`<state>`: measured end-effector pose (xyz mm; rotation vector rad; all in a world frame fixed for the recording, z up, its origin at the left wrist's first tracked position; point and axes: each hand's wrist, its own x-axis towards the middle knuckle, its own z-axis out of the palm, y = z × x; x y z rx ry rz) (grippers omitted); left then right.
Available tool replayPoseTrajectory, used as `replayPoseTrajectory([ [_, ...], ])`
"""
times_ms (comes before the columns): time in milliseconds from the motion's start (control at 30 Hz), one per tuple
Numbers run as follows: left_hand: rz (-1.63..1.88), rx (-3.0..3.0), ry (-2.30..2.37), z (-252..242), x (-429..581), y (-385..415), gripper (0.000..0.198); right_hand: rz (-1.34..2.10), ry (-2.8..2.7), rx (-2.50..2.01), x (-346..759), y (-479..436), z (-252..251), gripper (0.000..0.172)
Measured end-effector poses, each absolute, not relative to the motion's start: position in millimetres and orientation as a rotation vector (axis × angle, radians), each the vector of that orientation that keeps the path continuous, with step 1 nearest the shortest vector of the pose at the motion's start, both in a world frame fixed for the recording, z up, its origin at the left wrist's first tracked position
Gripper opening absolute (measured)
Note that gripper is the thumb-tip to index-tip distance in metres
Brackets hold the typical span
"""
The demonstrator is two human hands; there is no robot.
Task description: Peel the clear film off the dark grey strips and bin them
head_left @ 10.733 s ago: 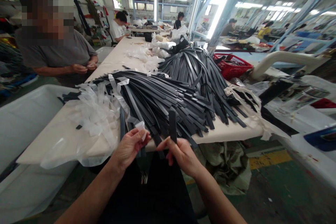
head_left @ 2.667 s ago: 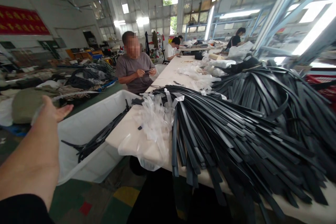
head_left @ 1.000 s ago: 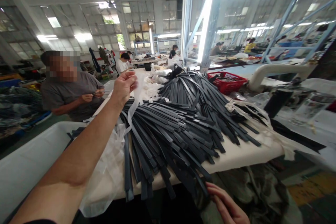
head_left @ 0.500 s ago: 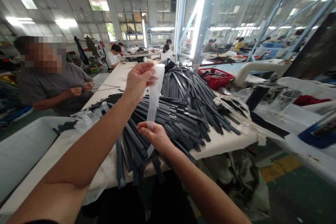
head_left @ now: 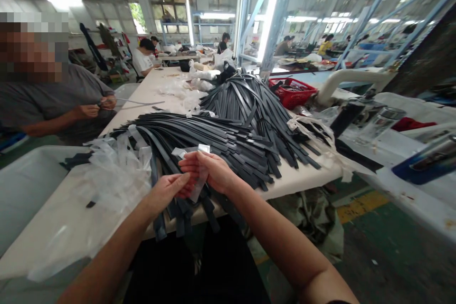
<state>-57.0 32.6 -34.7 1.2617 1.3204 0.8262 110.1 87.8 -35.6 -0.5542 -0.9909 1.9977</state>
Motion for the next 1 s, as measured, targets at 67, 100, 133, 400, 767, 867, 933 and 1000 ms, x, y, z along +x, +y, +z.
replayPoseTrajectory([
  [67, 0.851, 1.123, 1.27, -46, -45, 18, 0.059, 2.017, -0.997, -0.547, 109, 88, -35, 0.034],
  [100, 0.886, 1.058, 1.255, -49, -41, 16, 0.055, 2.026, -1.007, -0.542, 108, 88, -34, 0.034],
  [133, 0.931, 0.989, 1.236, -51, -38, 16, 0.052, 2.033, -1.021, -0.537, 107, 87, -34, 0.034],
  [400, 0.836, 0.852, 1.103, -62, -18, 16, 0.032, 1.991, -1.161, -0.607, 103, 81, -35, 0.043],
  [767, 1.226, 0.434, 1.112, -57, -34, 7, 0.034, 1.223, -1.413, -1.156, 192, -26, -84, 0.027],
  [867, 1.275, 0.322, 1.096, -59, -39, 0, 0.036, 1.26, -1.33, -1.353, 222, -64, -130, 0.031],
  [933, 1.308, 0.261, 1.095, -62, -38, -6, 0.033, 1.273, -1.264, -1.435, 232, -75, -155, 0.025],
  [1000, 1.319, 0.216, 1.114, -65, -36, -11, 0.027, 1.312, -1.192, -1.465, 231, -75, -171, 0.028],
])
